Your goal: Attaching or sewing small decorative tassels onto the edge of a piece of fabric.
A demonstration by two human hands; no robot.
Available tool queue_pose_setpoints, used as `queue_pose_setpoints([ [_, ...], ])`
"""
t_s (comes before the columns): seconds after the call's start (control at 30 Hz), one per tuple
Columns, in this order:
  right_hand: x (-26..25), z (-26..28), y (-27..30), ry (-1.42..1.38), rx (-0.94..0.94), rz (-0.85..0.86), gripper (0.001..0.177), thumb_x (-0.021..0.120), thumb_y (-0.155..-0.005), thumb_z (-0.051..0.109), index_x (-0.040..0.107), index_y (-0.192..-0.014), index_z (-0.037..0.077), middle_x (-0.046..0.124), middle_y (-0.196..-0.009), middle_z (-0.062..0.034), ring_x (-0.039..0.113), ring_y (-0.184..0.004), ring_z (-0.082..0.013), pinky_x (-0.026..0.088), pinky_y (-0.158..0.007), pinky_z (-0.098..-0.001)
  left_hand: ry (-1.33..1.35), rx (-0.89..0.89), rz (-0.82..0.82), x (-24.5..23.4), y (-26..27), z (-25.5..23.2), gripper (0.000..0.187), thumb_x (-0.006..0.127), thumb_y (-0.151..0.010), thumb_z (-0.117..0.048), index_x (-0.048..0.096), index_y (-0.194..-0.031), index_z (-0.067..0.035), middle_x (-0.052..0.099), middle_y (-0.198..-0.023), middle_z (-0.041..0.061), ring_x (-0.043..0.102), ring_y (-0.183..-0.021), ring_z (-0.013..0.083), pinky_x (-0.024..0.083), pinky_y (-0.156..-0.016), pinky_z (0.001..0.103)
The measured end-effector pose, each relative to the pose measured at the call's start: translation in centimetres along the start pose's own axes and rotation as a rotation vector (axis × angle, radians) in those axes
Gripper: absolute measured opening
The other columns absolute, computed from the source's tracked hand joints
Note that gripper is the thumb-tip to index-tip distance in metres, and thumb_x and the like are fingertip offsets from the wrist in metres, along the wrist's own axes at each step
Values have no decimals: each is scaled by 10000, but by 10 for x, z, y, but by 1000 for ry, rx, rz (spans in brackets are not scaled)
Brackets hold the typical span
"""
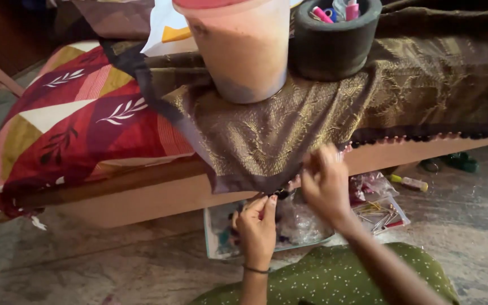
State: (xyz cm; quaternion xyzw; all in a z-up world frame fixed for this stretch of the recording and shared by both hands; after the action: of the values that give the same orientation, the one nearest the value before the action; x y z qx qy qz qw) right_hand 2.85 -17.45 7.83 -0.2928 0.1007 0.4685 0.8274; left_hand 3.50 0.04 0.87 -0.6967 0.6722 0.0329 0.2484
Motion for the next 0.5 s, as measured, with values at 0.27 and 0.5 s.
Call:
queue_pose_setpoints([
  [0.27, -10, 64, -121, 396, -824, -58, 176, 694, -888, -38, 717, -1059, -4, 650, -1078, -160, 645, -1032, -326, 552, -891, -422, -9, 25, -13, -5, -1, -3, 269, 679, -927, -338, 828, -965, -118, 809, -991, 39, 659, -1192, 219, 236, -1119, 554],
  [0.5, -35, 27, -61, 243, -719, 116, 64, 646, -966, 38, 705, -978, 17, 744, -986, -118, 731, -855, -236, 608, -717, -350, -111, 37, -19, -4, 1, 3, 278, 686, -919, -350, 842, -905, -121, 800, -944, 28, 666, -1181, 224, 92, -1141, 662],
])
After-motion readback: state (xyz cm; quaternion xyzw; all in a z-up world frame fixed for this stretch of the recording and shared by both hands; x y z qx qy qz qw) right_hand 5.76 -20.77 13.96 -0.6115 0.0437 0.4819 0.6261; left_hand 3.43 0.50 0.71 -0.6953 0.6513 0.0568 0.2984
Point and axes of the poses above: each hand's wrist, its own y-axis away from the middle knuckle, its own x-axis out of the palm, z = x × y, the point moved 4 cm from there along -y, towards the middle knuckle
